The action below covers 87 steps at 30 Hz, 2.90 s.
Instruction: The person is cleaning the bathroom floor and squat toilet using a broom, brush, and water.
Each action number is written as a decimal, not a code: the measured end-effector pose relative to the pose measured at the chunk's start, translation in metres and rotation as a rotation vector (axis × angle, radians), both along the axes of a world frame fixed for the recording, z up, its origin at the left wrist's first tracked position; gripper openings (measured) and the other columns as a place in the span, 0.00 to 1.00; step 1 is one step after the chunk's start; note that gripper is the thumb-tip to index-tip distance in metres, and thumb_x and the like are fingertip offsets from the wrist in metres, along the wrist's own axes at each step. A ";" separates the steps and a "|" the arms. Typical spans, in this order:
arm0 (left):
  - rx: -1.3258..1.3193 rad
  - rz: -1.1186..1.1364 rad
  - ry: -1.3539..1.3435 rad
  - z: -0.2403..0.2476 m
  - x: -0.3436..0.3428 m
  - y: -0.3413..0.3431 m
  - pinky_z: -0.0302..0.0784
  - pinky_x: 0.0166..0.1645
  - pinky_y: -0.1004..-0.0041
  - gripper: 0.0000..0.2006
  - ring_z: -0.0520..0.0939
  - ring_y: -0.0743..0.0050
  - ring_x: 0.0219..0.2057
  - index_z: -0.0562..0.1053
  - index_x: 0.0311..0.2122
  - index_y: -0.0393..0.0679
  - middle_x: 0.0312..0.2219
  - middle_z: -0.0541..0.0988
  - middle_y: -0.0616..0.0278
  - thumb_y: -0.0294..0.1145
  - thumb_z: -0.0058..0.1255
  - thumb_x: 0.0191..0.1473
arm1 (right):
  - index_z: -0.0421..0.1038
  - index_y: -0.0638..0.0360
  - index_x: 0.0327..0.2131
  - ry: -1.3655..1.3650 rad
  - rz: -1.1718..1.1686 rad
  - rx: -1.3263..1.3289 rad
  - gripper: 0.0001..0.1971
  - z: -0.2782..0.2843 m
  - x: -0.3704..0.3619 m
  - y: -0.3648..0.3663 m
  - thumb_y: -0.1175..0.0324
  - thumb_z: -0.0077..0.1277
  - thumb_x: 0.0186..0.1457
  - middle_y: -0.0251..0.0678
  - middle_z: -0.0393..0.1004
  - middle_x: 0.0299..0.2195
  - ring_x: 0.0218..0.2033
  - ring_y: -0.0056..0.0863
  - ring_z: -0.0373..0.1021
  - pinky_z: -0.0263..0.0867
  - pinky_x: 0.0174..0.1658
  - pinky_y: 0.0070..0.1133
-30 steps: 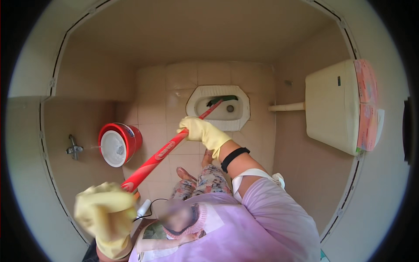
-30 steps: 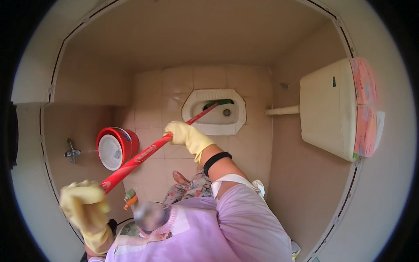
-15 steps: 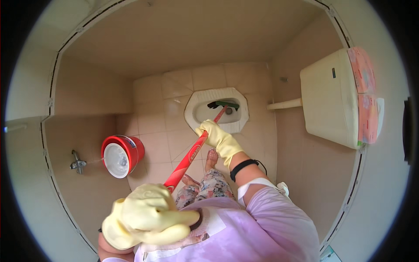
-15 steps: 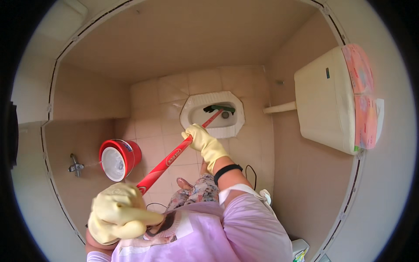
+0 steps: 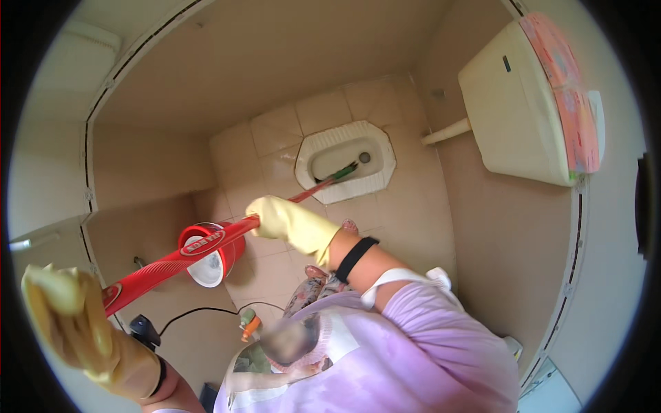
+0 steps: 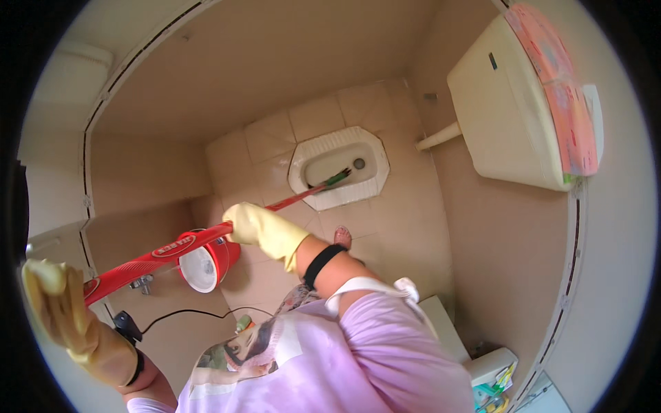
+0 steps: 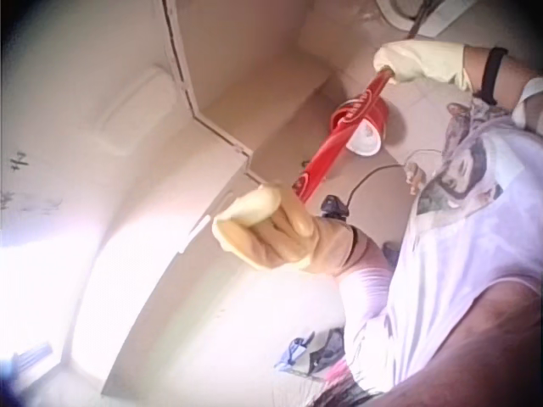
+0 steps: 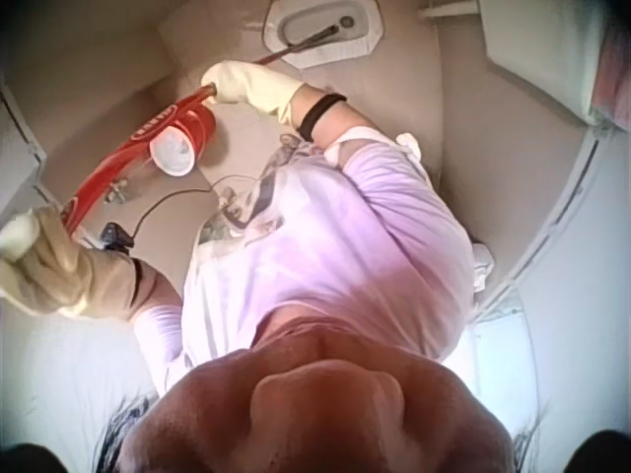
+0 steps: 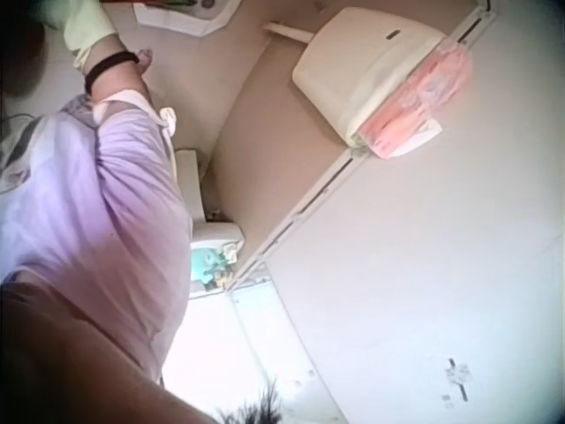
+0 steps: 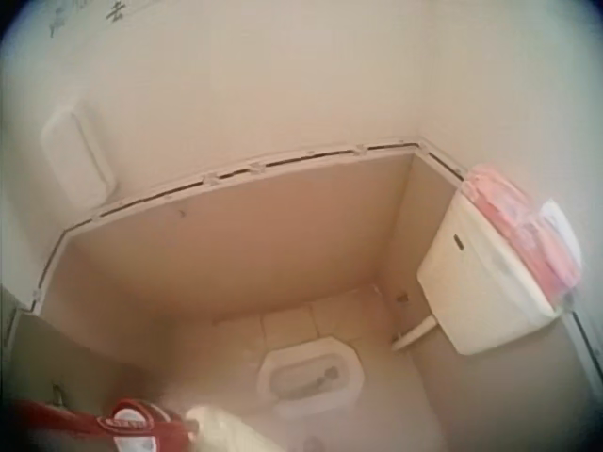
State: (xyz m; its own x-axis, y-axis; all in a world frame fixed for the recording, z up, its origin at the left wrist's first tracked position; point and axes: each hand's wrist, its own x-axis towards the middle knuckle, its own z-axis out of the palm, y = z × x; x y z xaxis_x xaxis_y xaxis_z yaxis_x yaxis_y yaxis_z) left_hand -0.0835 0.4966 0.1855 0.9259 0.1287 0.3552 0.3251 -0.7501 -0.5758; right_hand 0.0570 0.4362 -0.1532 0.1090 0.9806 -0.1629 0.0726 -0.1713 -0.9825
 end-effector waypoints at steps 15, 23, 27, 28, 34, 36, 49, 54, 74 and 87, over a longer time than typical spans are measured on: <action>-1.579 0.287 -1.291 -0.024 -0.008 -0.063 0.64 0.16 0.74 0.10 0.68 0.69 0.11 0.72 0.27 0.35 0.13 0.71 0.59 0.32 0.53 0.55 | 0.69 0.57 0.20 -0.258 0.102 0.310 0.10 -0.056 -0.036 -0.053 0.67 0.59 0.49 0.46 0.70 0.21 0.26 0.49 0.68 0.63 0.31 0.38; -1.775 0.018 -1.546 0.009 -0.133 -0.082 0.65 0.12 0.71 0.24 0.68 0.70 0.07 0.75 0.19 0.24 0.10 0.72 0.55 0.39 0.59 0.55 | 0.69 0.60 0.16 -0.448 0.298 0.130 0.16 0.010 -0.100 -0.057 0.64 0.54 0.53 0.48 0.72 0.20 0.24 0.48 0.70 0.68 0.32 0.37; -1.417 -0.331 -1.784 0.034 -0.228 -0.108 0.75 0.26 0.63 0.22 0.70 0.79 0.15 0.61 0.25 0.46 0.14 0.67 0.71 0.44 0.64 0.52 | 0.71 0.57 0.17 -0.471 0.543 0.208 0.15 0.080 -0.196 -0.024 0.60 0.50 0.52 0.46 0.74 0.21 0.28 0.47 0.73 0.69 0.37 0.38; -1.377 -0.192 -1.666 0.029 -0.273 -0.122 0.78 0.40 0.56 0.24 0.72 0.79 0.23 0.60 0.26 0.49 0.17 0.68 0.71 0.50 0.64 0.50 | 0.74 0.55 0.20 -0.492 0.612 0.140 0.13 0.091 -0.222 -0.019 0.59 0.49 0.50 0.45 0.76 0.23 0.31 0.46 0.74 0.70 0.40 0.38; -1.293 0.268 -1.569 -0.038 -0.382 -0.183 0.80 0.43 0.63 0.30 0.75 0.71 0.10 0.75 0.31 0.38 0.06 0.70 0.65 0.50 0.25 0.69 | 0.76 0.57 0.26 -0.616 0.970 0.159 0.09 0.081 -0.358 -0.012 0.63 0.52 0.49 0.47 0.78 0.29 0.36 0.49 0.74 0.69 0.44 0.39; -1.306 0.116 -1.589 -0.050 -0.424 -0.191 0.79 0.39 0.66 0.31 0.73 0.71 0.08 0.76 0.27 0.35 0.05 0.70 0.65 0.49 0.27 0.69 | 0.78 0.57 0.32 -0.662 1.190 0.127 0.10 0.067 -0.386 -0.007 0.63 0.54 0.49 0.49 0.78 0.33 0.39 0.49 0.74 0.69 0.47 0.38; -1.039 0.163 -2.202 -0.126 -0.610 -0.221 0.68 0.20 0.70 0.20 0.64 0.73 0.05 0.64 0.23 0.39 0.05 0.66 0.62 0.38 0.34 0.67 | 0.64 0.75 0.50 0.221 0.106 -0.660 0.28 -0.193 -0.469 0.163 0.57 0.57 0.57 0.42 0.73 0.32 0.29 0.26 0.70 0.69 0.33 0.22; -0.352 0.538 -2.766 -0.153 -0.624 -0.206 0.63 0.17 0.71 0.21 0.65 0.72 0.04 0.65 0.21 0.38 0.05 0.67 0.62 0.39 0.37 0.66 | 0.66 0.77 0.50 -0.088 0.248 -0.535 0.29 -0.251 -0.532 0.231 0.61 0.61 0.54 0.47 0.75 0.37 0.39 0.34 0.74 0.71 0.45 0.26; -0.824 0.494 -2.634 -0.233 -0.648 -0.108 0.63 0.17 0.78 0.27 0.68 0.78 0.07 0.63 0.15 0.46 0.09 0.69 0.66 0.49 0.40 0.64 | 0.69 0.66 0.47 0.297 0.455 -1.228 0.19 -0.478 -0.466 0.352 0.75 0.59 0.51 0.37 0.72 0.30 0.24 0.26 0.68 0.65 0.20 0.26; -0.855 0.349 -2.571 -0.230 -0.646 -0.097 0.67 0.17 0.79 0.26 0.72 0.79 0.07 0.62 0.17 0.46 0.09 0.72 0.59 0.49 0.36 0.67 | 0.73 0.67 0.43 -0.149 0.098 -1.045 0.13 -0.379 -0.522 0.285 0.74 0.56 0.53 0.44 0.76 0.36 0.35 0.35 0.74 0.73 0.32 0.28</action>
